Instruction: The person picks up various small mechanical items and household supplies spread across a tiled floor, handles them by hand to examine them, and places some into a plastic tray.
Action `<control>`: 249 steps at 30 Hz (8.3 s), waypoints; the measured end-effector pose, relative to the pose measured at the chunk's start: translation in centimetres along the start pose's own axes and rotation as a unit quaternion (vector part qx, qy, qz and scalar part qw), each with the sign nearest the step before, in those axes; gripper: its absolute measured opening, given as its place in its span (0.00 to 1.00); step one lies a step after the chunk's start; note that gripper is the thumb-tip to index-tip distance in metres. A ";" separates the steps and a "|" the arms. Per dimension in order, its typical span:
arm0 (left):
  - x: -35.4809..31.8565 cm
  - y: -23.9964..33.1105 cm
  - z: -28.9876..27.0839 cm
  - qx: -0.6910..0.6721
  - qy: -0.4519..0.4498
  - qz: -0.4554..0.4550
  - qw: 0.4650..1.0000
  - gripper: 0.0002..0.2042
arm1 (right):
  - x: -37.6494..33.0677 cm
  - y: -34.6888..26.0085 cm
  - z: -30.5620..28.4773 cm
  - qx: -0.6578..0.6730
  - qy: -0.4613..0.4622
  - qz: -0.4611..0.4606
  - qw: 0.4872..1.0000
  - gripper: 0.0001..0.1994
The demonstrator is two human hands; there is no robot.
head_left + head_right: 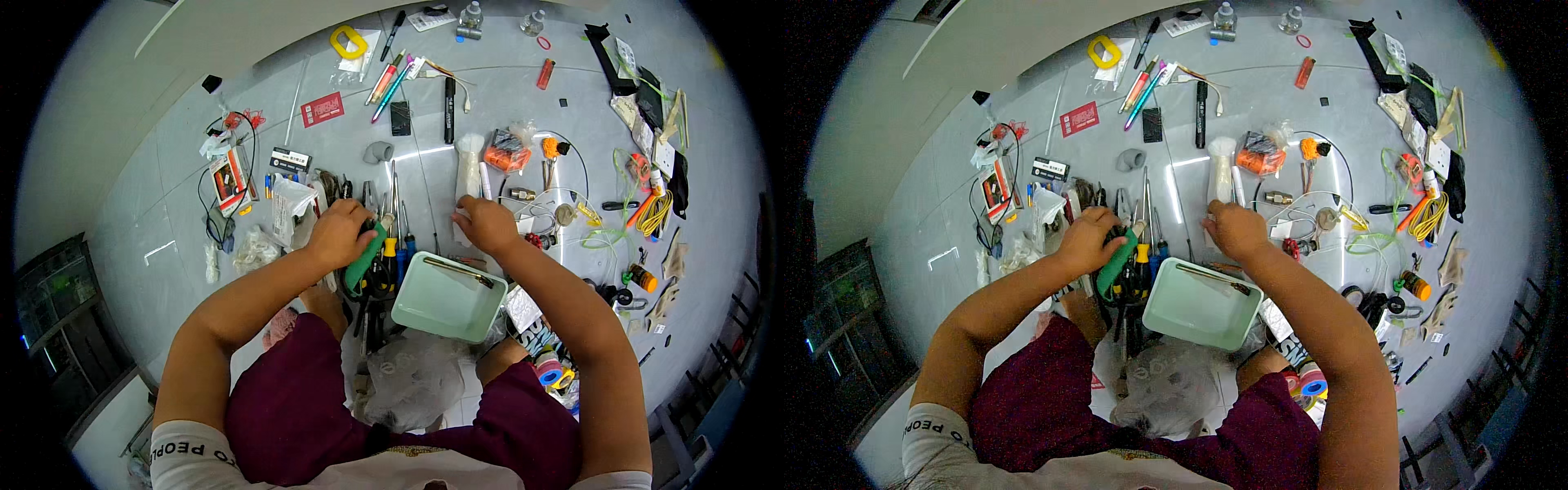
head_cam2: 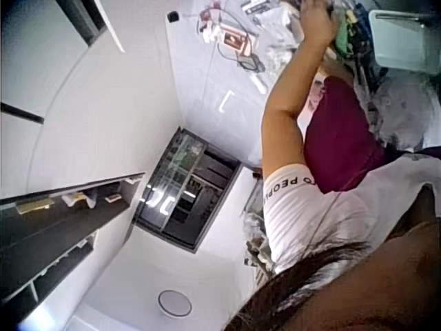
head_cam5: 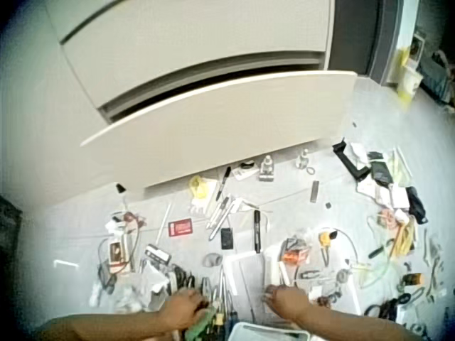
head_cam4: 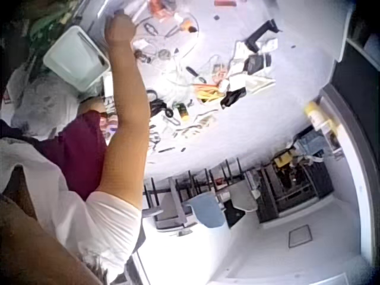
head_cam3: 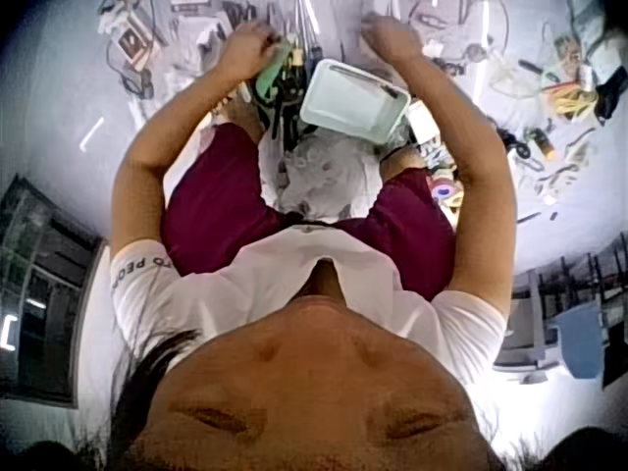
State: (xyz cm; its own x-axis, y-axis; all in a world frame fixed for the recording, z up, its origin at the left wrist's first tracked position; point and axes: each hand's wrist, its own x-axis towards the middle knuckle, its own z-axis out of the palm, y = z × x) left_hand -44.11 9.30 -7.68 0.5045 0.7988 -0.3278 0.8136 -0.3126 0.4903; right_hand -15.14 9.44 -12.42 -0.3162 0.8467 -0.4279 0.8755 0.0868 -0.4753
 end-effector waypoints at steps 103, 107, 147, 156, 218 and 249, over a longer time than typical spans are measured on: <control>9.0 13.8 8.2 0.182 -0.158 0.284 0.928 0.19 | -10.9 5.0 0.2 0.278 0.314 0.085 0.904 0.08; 8.6 14.4 5.9 -0.028 -0.181 0.162 0.970 0.17 | -11.6 4.3 -2.1 0.565 0.294 0.208 0.743 0.07; 1.4 2.8 -2.7 -0.157 -0.026 0.001 0.987 0.13 | -9.3 -14.4 7.3 0.302 -0.363 0.022 0.881 0.14; 9.9 -4.3 -2.3 -0.079 0.119 -0.089 0.986 0.12 | -6.3 -13.9 5.5 0.120 -0.295 -0.105 0.942 0.12; 2.6 13.1 -1.9 -0.662 -0.357 -0.213 0.623 0.11 | -13.5 -1.4 -7.5 0.771 0.193 0.168 0.584 0.09; 0.3 12.9 -0.7 -0.705 -0.341 -0.208 0.586 0.14 | -15.6 3.8 -8.1 0.791 0.178 0.073 0.581 0.12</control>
State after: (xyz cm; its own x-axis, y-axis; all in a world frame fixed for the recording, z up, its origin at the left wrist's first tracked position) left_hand -33.66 5.86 -0.92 0.7377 0.1131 -0.6655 0.1019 0.9559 0.2754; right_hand -3.89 0.84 -1.30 0.0610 0.8643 -0.4992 -0.6356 -0.3520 -0.6871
